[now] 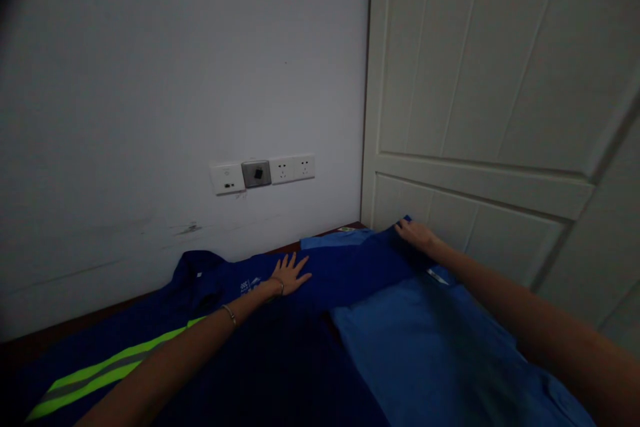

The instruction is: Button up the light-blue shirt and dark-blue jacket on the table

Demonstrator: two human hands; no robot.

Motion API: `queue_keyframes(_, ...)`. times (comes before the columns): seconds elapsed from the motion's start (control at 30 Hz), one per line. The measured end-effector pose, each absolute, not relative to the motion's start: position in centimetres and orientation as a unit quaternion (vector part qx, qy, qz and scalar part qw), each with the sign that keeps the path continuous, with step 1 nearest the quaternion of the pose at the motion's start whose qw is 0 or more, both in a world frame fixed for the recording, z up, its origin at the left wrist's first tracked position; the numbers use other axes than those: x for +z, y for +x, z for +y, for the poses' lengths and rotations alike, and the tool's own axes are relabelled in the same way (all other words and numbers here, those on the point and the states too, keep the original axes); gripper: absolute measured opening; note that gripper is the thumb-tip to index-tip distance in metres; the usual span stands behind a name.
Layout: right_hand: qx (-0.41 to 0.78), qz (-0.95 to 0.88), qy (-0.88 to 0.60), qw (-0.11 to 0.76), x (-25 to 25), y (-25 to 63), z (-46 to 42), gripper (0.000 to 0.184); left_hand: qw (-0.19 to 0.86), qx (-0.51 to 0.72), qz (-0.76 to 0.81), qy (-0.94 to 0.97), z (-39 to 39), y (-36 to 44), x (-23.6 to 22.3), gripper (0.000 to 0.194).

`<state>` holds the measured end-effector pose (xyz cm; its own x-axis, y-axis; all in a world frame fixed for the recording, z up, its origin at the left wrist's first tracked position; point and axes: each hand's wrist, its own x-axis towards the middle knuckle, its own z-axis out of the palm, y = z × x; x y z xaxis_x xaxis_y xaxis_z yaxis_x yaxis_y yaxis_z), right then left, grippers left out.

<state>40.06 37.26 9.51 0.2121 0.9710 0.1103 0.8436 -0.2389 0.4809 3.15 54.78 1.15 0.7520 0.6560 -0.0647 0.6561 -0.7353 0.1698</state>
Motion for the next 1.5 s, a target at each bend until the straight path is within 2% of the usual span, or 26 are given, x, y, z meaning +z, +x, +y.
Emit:
queue_keyframes(0.1, 0.217, 0.584, 0.775, 0.106, 8.2, 38.1, 37.4, 0.040, 0.096, 0.005, 0.385, 0.918, 54.4, 3.6, 1.7, 0.080)
queue_keyframes(0.2, 0.190, 0.608, 0.770, 0.040, 6.4, 35.0, 37.7, 0.039, 0.095, 0.031, 0.377, 0.921, 53.8, 3.6, 2.2, 0.076)
queue_keyframes(0.3, 0.084, 0.631, 0.772, -0.006, 3.9, 31.8, 37.7, 0.056, 0.104, 0.023, 0.337, 0.935, 53.6, 3.0, 2.3, 0.069)
queue_keyframes(0.4, -0.018, 0.585, 0.811, -0.008, 1.5, 30.3, 37.2, 0.072, 0.116, -0.025, 0.346, 0.931, 54.1, 1.9, 2.1, 0.063)
queue_keyframes(0.5, -0.047, 0.534, 0.844, -0.011, 0.0, 30.2, 36.5, 0.080, 0.106, -0.045, 0.377, 0.919, 54.7, 1.4, 1.8, 0.061)
queue_keyframes(0.6, -0.044, 0.497, 0.867, -0.020, -0.2, 30.3, 36.1, 0.081, 0.098, -0.046, 0.415, 0.903, 54.7, 1.7, 1.7, 0.061)
queue_keyframes(0.77, 0.004, 0.457, 0.889, -0.020, 2.1, 27.8, 35.2, 0.074, 0.062, 0.003, 0.457, 0.887, 53.1, 1.3, 2.0, 0.063)
queue_keyframes(0.87, 0.076, 0.528, 0.844, -0.048, 4.3, 24.1, 33.7, 0.056, 0.022, 0.067, 0.381, 0.922, 51.6, 0.1, 2.8, 0.058)
queue_keyframes(0.97, 0.048, 0.632, 0.770, -0.066, 6.1, 19.5, 30.8, 0.041, 0.005, 0.119, 0.312, 0.943, 49.8, -0.8, 4.2, 0.045)
queue_keyframes(1.17, -0.067, 0.645, 0.757, -0.078, 6.7, 13.7, 23.2, 0.045, 0.121, 0.068, 0.328, 0.934, 45.5, 0.6, 6.1, 0.045)
queue_keyframes(1.27, -0.115, 0.632, 0.758, -0.114, 5.9, 13.1, 20.1, 0.045, 0.164, 0.017, 0.352, 0.921, 43.9, 2.0, 6.2, 0.036)
queue_keyframes(1.37, -0.136, 0.633, 0.747, -0.154, 4.9, 12.6, 17.9, 0.043, 0.188, 0.041, 0.410, 0.892, 43.3, 3.2, 6.2, 0.025)
queue_keyframes(1.5, -0.131, 0.633, 0.730, -0.222, 3.8, 12.1, 16.3, 0.040, 0.243, 0.053, 0.462, 0.851, 43.7, 4.9, 6.4, 0.030)
